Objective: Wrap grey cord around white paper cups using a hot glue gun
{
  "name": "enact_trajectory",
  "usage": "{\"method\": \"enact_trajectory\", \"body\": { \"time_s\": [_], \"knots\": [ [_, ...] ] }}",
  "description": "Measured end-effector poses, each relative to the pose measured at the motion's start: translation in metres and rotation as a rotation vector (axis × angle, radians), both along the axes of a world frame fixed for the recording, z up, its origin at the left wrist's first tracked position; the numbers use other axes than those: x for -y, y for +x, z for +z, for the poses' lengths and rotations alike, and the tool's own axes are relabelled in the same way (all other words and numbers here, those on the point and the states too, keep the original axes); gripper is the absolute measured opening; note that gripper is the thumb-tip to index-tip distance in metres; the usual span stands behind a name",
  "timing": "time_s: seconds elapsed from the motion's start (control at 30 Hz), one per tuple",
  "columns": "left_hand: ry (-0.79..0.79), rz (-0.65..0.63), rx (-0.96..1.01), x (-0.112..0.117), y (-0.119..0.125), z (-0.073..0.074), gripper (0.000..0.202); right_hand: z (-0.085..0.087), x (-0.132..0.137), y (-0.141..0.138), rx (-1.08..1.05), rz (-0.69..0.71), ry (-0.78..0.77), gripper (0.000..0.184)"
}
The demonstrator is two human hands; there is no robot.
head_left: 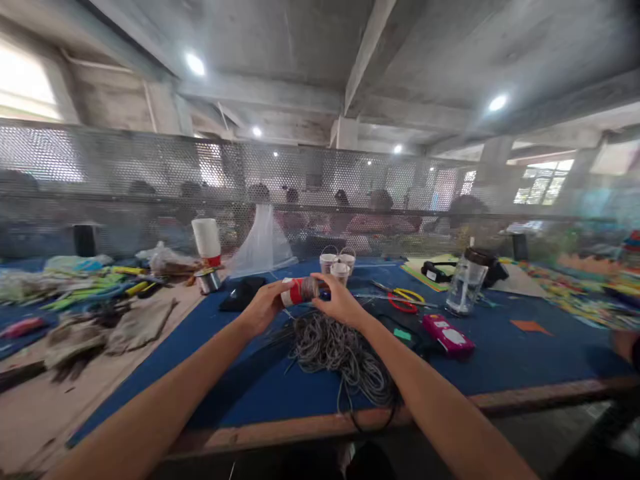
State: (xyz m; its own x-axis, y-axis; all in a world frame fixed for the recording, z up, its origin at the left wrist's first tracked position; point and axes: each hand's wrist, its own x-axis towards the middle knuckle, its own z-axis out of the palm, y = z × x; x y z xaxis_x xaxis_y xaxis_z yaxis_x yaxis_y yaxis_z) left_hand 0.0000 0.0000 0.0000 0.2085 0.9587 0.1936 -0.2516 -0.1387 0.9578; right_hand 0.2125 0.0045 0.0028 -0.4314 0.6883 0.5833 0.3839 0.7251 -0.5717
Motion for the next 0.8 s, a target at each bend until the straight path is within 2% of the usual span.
{"method": "enact_trajectory", "body": {
  "time_s": [0.33, 0.5, 0.8],
  "knots": [
    [-0.012, 0.04, -0.02, 0.0047, -0.0012, 0.0021, 0.045, -0.0069, -0.0032, -0.0017, -0.011, 0.012, 0.098, 0.06],
    [-0.038, 0.087, -0.007, 0.0058, 0.0011, 0.0033, 0.043, -0.0068, -0.0025, -0.0016, -0.004, 0.005, 0.108, 0.06],
    [-0.052, 0.088, 0.008, 0.0066, 0.0025, 0.0054, 0.038, -0.0069, -0.0032, -0.0009, 0.004, -0.012, 0.089, 0.059]
  ]
}}
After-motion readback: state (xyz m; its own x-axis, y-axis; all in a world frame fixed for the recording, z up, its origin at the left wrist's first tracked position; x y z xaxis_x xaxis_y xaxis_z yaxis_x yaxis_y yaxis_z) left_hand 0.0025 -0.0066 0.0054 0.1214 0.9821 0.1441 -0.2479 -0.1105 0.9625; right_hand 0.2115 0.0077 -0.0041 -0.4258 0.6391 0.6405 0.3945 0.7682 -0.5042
